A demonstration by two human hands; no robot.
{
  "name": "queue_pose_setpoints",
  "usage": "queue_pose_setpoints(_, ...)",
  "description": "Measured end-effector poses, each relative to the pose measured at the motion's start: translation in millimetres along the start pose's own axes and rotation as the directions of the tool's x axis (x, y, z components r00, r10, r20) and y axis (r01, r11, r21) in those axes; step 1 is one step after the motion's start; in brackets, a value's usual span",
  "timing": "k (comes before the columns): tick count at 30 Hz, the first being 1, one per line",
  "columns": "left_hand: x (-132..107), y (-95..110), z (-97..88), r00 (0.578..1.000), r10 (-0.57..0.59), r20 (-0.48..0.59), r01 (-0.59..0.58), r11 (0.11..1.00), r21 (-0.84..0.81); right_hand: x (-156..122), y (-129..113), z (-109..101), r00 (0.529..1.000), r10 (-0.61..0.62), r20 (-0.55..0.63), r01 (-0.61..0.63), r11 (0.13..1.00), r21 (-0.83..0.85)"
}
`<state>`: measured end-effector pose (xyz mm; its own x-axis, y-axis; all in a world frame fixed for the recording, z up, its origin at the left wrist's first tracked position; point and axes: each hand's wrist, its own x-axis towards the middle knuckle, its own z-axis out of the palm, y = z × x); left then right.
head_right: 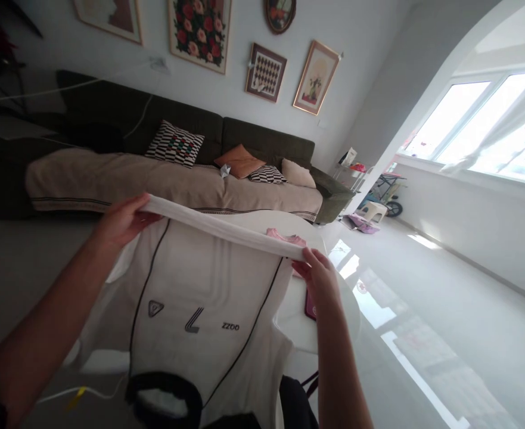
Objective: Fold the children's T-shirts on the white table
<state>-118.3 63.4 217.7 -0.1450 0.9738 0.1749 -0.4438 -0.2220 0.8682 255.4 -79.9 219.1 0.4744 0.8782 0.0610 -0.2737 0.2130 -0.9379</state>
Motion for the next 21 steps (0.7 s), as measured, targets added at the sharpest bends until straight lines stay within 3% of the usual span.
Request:
queue_pose_setpoints(3,23.8,-4.7,18.7,0.996,-0.074,-0.046,0.074,0.997,-0.004,34.5,5.1,15.6,0.999,-0.017,-0.029,0.019,0.999,0.051)
queue_pose_setpoints(6,31.2,12.4,26.1,0.999,0.023,-0.036,-0.024,0.999,-0.023,45.8,-12.8,29.9,0.990,-0.140,-0.034,0.143,0.983,0.114)
queue_pose_setpoints(9,21.0,25.0,20.9,0.992,0.126,-0.015,-0.126,0.991,-0.045,40.0,-17.7,29.0,0.962,-0.272,-0.016,0.271,0.946,0.180)
queue_pose_setpoints(11,4.3,16.7,10.1,0.995,0.103,0.009,-0.103,0.994,-0.021,31.5,0.9,17.9,0.958,-0.283,-0.036,0.285,0.949,0.132)
queue_pose_setpoints(13,-19.9,-8.1,-7.1,1.000,-0.019,0.012,0.018,0.998,0.068,20.6,36.9,0.6,0.975,-0.204,-0.092,0.202,0.979,-0.033)
queue_pose_setpoints(16,-64.5,-68.5,-43.0,0.969,-0.245,-0.036,0.244,0.924,0.294,1.6,106.5,-29.9,0.986,-0.055,-0.156,0.012,0.964,-0.266)
queue_pose_setpoints(19,-106.4,-134.4,-81.5,0.914,-0.394,-0.097,0.387,0.772,0.504,-15.2,167.5,-57.3,0.981,0.065,-0.182,-0.140,0.889,-0.435)
queue_pose_setpoints(21,-126.5,-168.0,-102.6,0.883,-0.452,-0.122,0.432,0.685,0.587,-22.4,194.1,-71.2,0.972,0.106,-0.210,-0.208,0.800,-0.562)
